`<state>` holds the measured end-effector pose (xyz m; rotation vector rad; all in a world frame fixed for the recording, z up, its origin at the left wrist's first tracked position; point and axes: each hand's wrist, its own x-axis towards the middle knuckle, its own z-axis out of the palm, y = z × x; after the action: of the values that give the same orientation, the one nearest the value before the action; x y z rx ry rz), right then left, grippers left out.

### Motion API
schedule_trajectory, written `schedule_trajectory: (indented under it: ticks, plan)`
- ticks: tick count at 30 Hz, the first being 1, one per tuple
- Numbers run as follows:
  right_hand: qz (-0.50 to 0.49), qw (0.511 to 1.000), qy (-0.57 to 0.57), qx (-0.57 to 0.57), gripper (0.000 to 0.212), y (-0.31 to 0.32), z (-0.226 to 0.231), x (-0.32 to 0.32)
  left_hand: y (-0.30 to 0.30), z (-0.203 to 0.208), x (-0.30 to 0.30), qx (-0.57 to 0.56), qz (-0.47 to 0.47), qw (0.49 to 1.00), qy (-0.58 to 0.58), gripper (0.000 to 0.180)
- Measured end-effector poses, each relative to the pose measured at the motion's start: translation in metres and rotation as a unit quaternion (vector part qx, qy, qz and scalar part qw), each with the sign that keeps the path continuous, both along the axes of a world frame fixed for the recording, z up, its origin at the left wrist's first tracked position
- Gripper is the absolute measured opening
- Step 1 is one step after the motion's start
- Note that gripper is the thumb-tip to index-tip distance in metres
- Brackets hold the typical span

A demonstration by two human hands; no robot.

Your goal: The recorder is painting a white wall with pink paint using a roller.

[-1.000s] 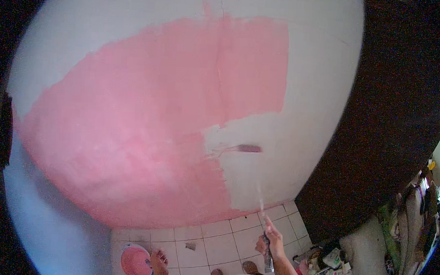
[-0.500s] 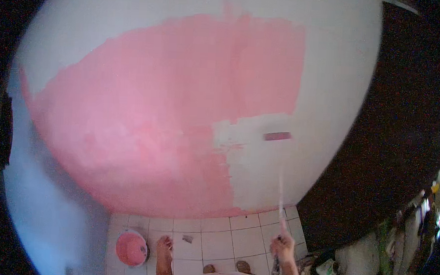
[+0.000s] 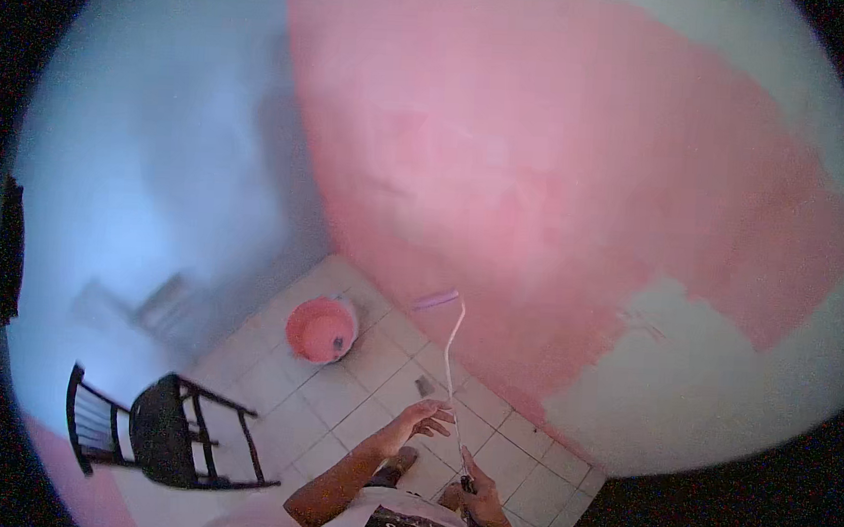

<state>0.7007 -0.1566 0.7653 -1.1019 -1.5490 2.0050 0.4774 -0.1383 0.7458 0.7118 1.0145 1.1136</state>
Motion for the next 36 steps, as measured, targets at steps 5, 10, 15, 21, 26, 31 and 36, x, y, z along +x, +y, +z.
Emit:
schedule_trajectory:
  ticks: [5, 10, 15, 21, 26, 31, 36]
  plan:
    - [0.1, 0.994, -0.032, -0.043, 0.079, 0.01, -0.028, -0.055, -0.045, -0.036, -0.058, -0.048, 0.082, 0.994, -0.055, 0.045]
    - [0.22, 0.97, -0.052, -0.091, 0.058, 0.015, -0.067, -0.117, -0.081, -0.077, -0.112, -0.047, 0.197, 0.941, -0.271, 0.04]
    - [0.289, 0.917, -0.271, 0.048, 0.038, 0.031, -0.104, -0.201, -0.088, -0.113, -0.2, -0.063, 0.278, 0.874, -0.394, 0.036]
    - [0.306, 0.913, -0.26, 0.07, 0.023, 0.05, -0.109, -0.285, -0.067, -0.141, -0.277, -0.119, 0.35, 0.891, -0.262, 0.039]
    - [0.183, 0.934, -0.058, -0.301, 0.031, 0.064, -0.093, -0.354, -0.061, -0.168, -0.312, -0.213, 0.331, 0.905, -0.16, 0.035]
    - [0.239, 0.941, -0.175, -0.165, 0.047, 0.128, -0.153, -0.426, -0.062, -0.219, -0.356, -0.269, 0.318, 0.889, -0.191, 0.031]
    - [0.374, 0.856, -0.268, 0.238, 0.058, 0.205, -0.282, -0.515, -0.042, -0.257, -0.406, -0.303, 0.331, 0.883, -0.14, 0.028]
